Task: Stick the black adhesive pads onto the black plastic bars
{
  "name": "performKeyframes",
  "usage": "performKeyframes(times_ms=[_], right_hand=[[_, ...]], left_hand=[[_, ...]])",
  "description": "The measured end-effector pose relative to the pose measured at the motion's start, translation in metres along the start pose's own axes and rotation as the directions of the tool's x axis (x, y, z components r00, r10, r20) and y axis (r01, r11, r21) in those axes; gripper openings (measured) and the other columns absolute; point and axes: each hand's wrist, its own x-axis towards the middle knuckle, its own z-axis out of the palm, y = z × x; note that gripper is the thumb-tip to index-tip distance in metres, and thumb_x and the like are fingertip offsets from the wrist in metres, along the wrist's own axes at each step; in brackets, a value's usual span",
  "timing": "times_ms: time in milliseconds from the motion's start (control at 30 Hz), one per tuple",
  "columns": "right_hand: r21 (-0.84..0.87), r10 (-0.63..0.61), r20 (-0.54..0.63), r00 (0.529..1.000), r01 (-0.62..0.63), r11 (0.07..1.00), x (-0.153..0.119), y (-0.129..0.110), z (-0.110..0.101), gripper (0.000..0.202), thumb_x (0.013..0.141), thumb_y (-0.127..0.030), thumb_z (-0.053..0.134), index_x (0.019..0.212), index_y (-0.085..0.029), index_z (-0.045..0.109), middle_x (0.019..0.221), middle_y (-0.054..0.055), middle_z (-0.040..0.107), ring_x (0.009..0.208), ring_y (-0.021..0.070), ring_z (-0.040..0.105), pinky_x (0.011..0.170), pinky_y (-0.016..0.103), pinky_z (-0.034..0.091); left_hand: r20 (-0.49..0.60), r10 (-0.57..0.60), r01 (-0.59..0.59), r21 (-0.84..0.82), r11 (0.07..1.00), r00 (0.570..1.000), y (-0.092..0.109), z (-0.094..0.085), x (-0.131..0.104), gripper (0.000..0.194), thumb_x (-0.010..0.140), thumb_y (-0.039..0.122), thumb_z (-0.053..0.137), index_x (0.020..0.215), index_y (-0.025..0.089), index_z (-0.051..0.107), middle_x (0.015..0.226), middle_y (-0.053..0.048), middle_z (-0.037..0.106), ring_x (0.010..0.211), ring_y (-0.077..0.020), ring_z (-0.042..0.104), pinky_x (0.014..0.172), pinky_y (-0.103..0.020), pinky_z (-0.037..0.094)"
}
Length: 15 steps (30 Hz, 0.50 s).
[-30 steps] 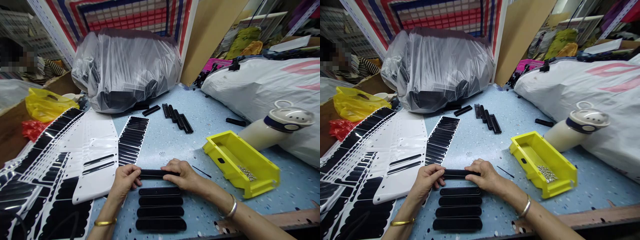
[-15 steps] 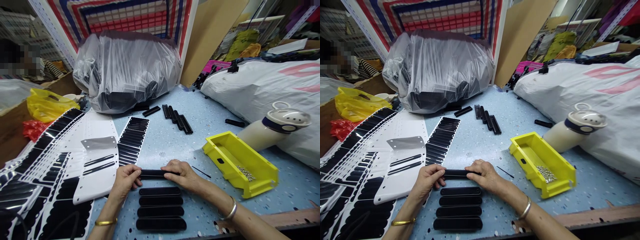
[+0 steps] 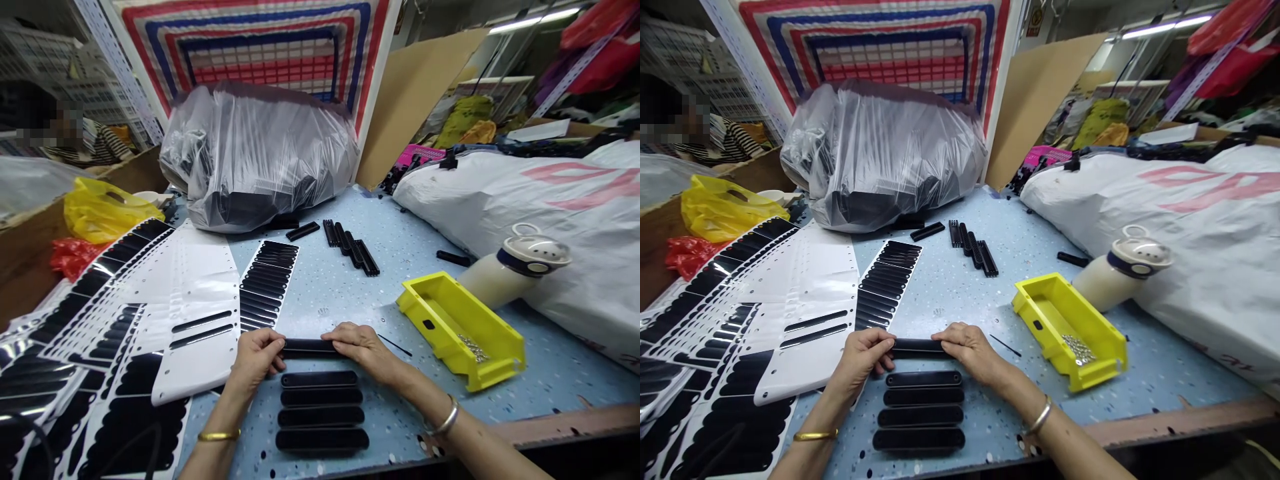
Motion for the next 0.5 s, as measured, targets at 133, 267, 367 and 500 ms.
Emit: performKeyframes(times_ms=[133, 267, 367, 500], right_hand=[[0.101, 0.127, -0.019, 0.992, -0.124, 0.987, 0.002, -0.011, -0.014, 0.032, 0.087, -0.040, 0.056, 0.101, -0.020, 0.077, 0.096, 0.008, 0.077, 0.089, 0.0239, 0.069, 0.083, 0.041, 0.055], [0.148, 0.150, -0.208, 0.966, -0.121, 0.982, -0.001, -0.030, -0.038, 0.040, 0.088, -0.044, 0.055, 0.110, -0.015, 0.073, 0.096, 0.011, 0.077, 0.088, 0.0244, 0.071, 0.076, 0.040, 0.058], [0.024, 0.120, -0.336, 0.934, -0.118, 0.993, -0.008, -0.034, -0.044, 0.039, 0.088, -0.043, 0.054, 0.107, -0.015, 0.074, 0.087, 0.010, 0.077, 0.079, 0.0231, 0.072, 0.068, 0.036, 0.059], [-0.254, 0.109, -0.286, 0.952, -0.186, 0.949, -0.023, -0.019, -0.032, 0.031, 0.085, -0.032, 0.054, 0.097, -0.014, 0.076, 0.065, 0.006, 0.073, 0.061, 0.0219, 0.069, 0.059, 0.034, 0.057]], left_hand=[[0.008, 0.019, -0.019, -0.002, 1.000, 1.000, -0.003, -0.001, 0.002, 0.024, 0.061, 0.036, 0.075, 0.066, 0.014, 0.069, 0.047, 0.001, 0.061, 0.040, -0.0135, 0.062, 0.034, -0.015, 0.037], [0.032, 0.031, -0.031, 0.001, 1.000, 0.999, -0.008, -0.003, 0.004, 0.022, 0.063, 0.035, 0.075, 0.067, 0.014, 0.069, 0.048, 0.001, 0.061, 0.041, -0.0138, 0.063, 0.035, -0.015, 0.038], [0.037, 0.041, -0.041, 0.007, 0.999, 0.998, -0.008, -0.003, 0.005, 0.023, 0.063, 0.036, 0.075, 0.068, 0.014, 0.069, 0.048, 0.001, 0.062, 0.041, -0.0137, 0.063, 0.035, -0.015, 0.039], [0.038, 0.050, -0.051, 0.025, 0.998, 0.998, -0.008, -0.002, 0.006, 0.026, 0.062, 0.038, 0.077, 0.067, 0.014, 0.068, 0.047, 0.001, 0.060, 0.041, -0.0147, 0.063, 0.034, -0.016, 0.039]])
